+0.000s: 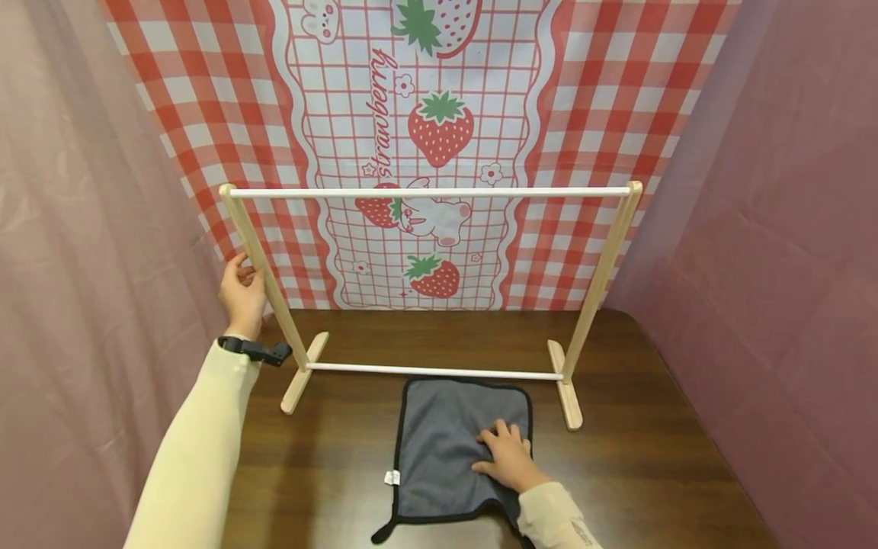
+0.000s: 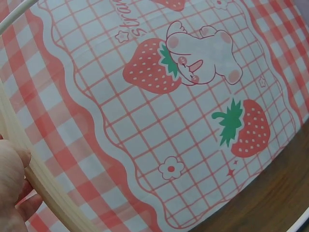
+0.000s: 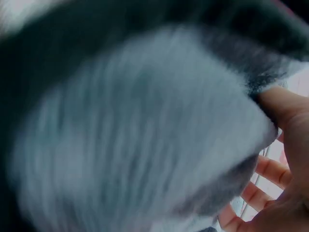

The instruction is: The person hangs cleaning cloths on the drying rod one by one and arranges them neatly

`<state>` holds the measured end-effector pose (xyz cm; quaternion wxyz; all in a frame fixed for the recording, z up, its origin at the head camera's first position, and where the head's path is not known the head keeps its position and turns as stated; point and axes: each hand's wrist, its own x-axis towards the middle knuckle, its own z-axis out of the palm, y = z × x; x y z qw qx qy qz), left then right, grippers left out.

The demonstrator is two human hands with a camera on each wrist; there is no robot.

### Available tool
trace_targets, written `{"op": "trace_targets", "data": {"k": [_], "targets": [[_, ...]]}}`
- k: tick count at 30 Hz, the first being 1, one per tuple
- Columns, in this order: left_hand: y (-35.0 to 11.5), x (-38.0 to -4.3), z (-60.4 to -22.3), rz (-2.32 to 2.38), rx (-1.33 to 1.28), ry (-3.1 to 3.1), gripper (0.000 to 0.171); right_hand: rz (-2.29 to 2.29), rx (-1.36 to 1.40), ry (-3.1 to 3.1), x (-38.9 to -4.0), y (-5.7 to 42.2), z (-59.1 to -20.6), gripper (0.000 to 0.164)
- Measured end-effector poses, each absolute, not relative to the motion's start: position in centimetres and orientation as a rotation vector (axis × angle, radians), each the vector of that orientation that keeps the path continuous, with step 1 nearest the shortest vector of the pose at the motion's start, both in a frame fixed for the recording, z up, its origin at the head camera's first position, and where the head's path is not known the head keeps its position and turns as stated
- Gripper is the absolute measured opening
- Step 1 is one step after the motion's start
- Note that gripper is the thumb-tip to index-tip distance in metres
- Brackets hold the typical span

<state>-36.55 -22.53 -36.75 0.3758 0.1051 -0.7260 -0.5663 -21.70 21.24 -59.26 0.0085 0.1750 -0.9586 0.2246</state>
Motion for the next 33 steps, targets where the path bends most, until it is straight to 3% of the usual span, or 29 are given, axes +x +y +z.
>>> {"op": "trace_targets", "data": {"k": [5, 13, 33], "targets": [[-22.8, -36.8, -36.8, -1.381, 0.261, -1.874, 0.037, 0.679, 0.748, -2.773, -22.0, 21.1, -59.7, 0.022], [-23.2, -36.7, -37.0, -1.333, 0.242, -1.908, 0.038, 0.617, 0.788, -2.619, -22.1, 20.7, -59.9, 0.042], [-23.3, -36.9, -37.1, -1.3, 0.215, -1.93, 0.037, 0.858, 0.739, -2.417, -22.3, 20.4, -59.7, 0.045]]}}
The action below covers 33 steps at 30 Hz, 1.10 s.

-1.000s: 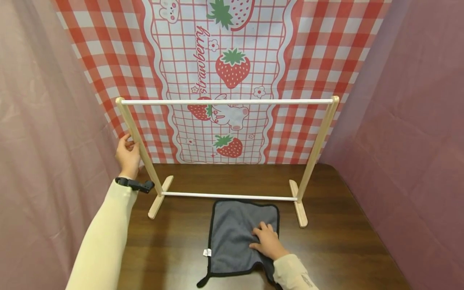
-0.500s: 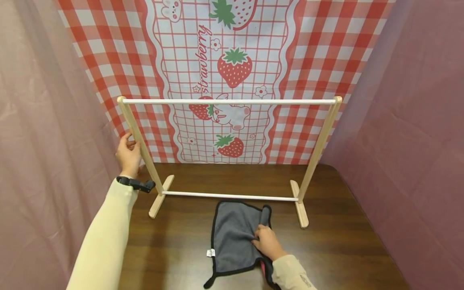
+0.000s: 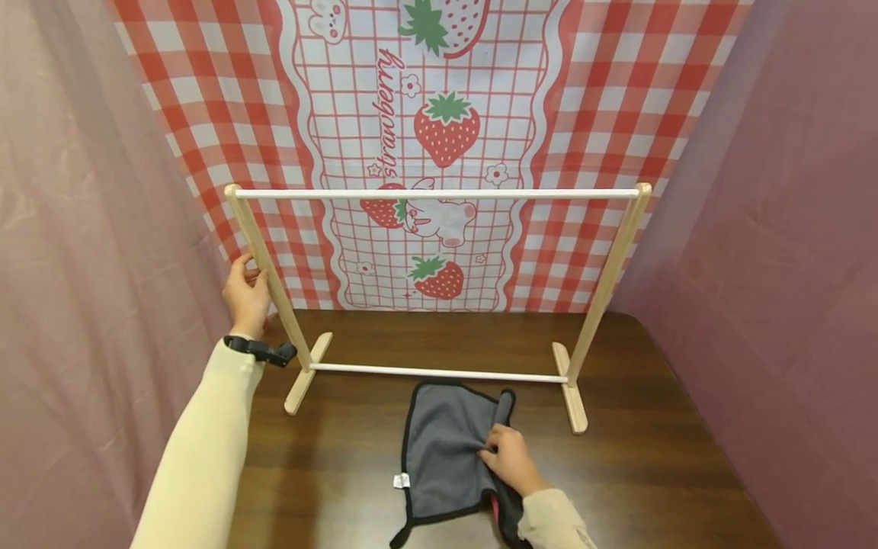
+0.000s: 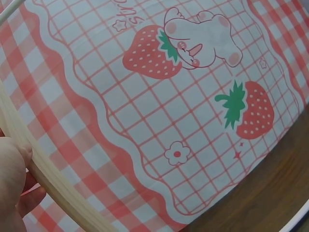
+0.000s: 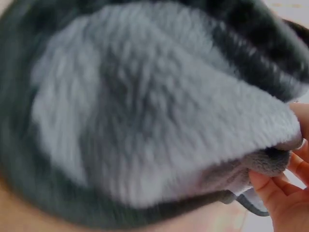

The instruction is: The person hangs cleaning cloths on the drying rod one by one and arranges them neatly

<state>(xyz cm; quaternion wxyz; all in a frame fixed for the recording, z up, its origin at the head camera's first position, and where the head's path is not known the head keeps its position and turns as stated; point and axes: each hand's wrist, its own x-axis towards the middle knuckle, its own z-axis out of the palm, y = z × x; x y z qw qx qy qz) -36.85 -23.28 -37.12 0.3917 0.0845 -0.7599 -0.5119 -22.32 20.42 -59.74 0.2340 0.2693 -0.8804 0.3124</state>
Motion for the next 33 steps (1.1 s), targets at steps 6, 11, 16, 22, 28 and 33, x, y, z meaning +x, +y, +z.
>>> {"op": "trace_targets", "data": {"k": [6, 11, 16, 22, 28, 33], "targets": [[-23.3, -36.8, -37.2, -1.311, 0.215, -1.93, 0.038, 0.831, 0.69, -2.359, -22.7, 20.3, -57.8, 0.043], [-23.3, -36.8, -37.1, -1.302, 0.221, -1.95, 0.038, 0.841, 0.65, -2.352, -22.9, 20.1, -55.6, 0.034], [-23.2, -36.7, -36.9, -1.298, 0.216, -1.953, 0.038, 0.844, 0.649, -2.311, -23.3, 20.0, -53.3, 0.029], [-23.1, -36.6, -36.8, -1.29, 0.195, -1.941, 0.037, 0.822, 0.668, -2.254, -23.8, 19.6, -50.5, 0.026], [-23.1, -36.6, -36.9, -1.298, 0.189, -1.934, 0.037, 0.826, 0.656, -2.224, -24.0, 19.4, -47.9, 0.025], [-23.2, -36.6, -37.0, -1.293, 0.198, -1.945, 0.037, 0.825, 0.658, -2.196, -24.4, 19.4, -46.2, 0.023]]}}
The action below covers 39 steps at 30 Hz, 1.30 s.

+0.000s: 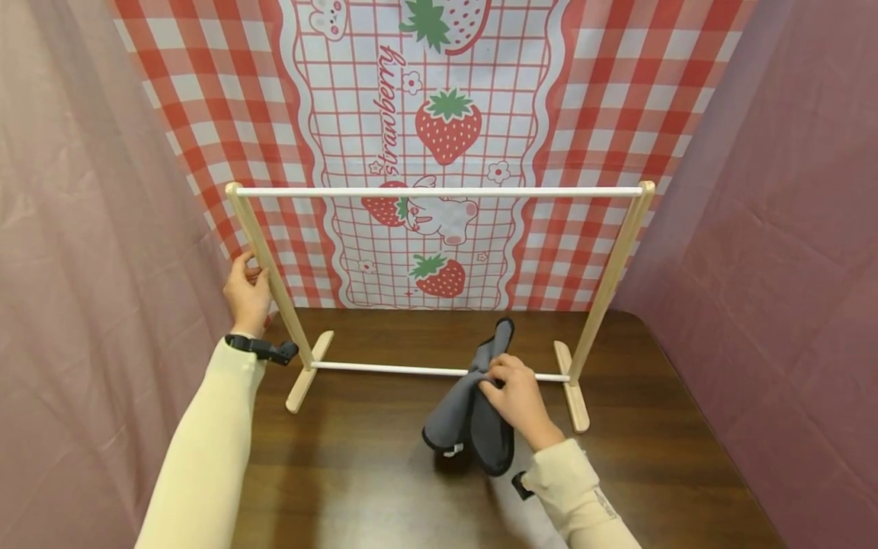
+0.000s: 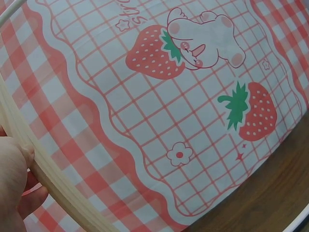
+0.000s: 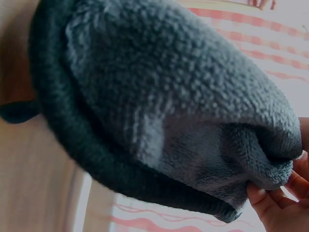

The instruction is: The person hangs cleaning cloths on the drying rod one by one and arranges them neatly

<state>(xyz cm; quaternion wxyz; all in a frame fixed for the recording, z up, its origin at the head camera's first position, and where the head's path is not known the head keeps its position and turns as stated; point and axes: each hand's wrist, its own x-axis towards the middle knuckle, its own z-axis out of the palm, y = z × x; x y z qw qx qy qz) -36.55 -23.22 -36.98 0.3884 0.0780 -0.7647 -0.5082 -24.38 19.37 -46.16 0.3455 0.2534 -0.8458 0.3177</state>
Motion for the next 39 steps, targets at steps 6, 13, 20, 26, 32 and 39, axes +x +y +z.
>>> {"op": "trace_targets", "data": {"k": [6, 13, 20, 26, 32, 39], "targets": [[-23.3, -36.6, -37.1, -1.296, 0.206, -1.951, 0.037, 0.816, 0.68, -2.123, -24.9, 19.5, -43.9, 0.018], [-23.2, -36.6, -37.0, -1.298, 0.204, -1.941, 0.037, 0.765, 0.728, -2.028, -25.2, 19.4, -40.4, 0.014], [-23.3, -36.6, -37.1, -1.289, 0.211, -1.948, 0.037, 0.755, 0.78, -1.944, -25.5, 19.1, -37.0, 0.011], [-23.3, -36.6, -37.2, -1.283, 0.213, -1.967, 0.038, 0.756, 0.784, -1.908, -25.5, 19.1, -34.7, 0.009], [-23.2, -36.5, -37.1, -1.283, 0.204, -1.966, 0.037, 0.774, 0.77, -1.903, -25.6, 19.2, -32.6, 0.008], [-23.2, -36.4, -37.1, -1.297, 0.21, -1.959, 0.038, 0.836, 0.772, -1.837, -25.8, 18.7, -30.4, 0.007]]}}
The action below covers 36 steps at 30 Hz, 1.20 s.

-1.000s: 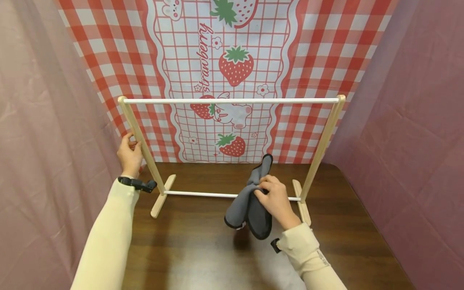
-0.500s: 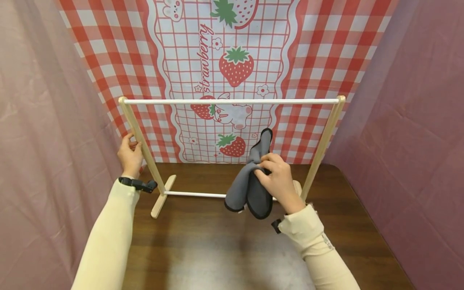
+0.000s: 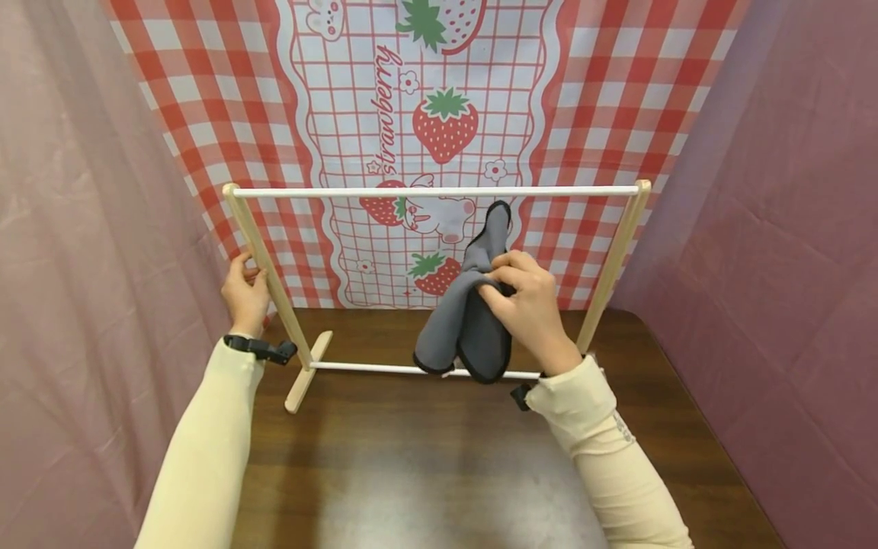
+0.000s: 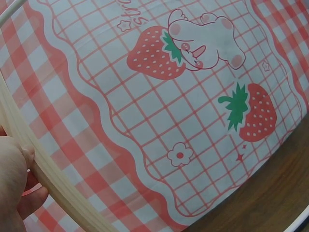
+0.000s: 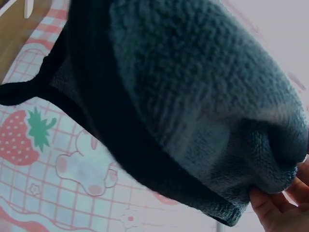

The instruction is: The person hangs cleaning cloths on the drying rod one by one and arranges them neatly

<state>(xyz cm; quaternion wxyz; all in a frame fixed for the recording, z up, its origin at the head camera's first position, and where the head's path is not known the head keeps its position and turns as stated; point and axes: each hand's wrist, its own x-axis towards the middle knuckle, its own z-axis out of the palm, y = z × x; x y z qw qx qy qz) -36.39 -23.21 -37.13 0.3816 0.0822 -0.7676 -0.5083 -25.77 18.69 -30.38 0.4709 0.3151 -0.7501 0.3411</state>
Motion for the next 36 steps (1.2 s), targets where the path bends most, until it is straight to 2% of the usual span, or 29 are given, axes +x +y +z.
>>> {"op": "trace_targets", "data": {"k": [26, 36], "targets": [[-23.4, -36.3, -37.1, -1.289, 0.202, -1.951, 0.038, 0.965, 0.658, -1.601, -26.1, 17.4, -23.0, 0.003], [-23.3, -36.0, -37.3, -1.307, 0.194, -1.955, 0.037, 0.976, 0.639, -1.533, -26.7, 16.7, -20.3, 0.007]]}}
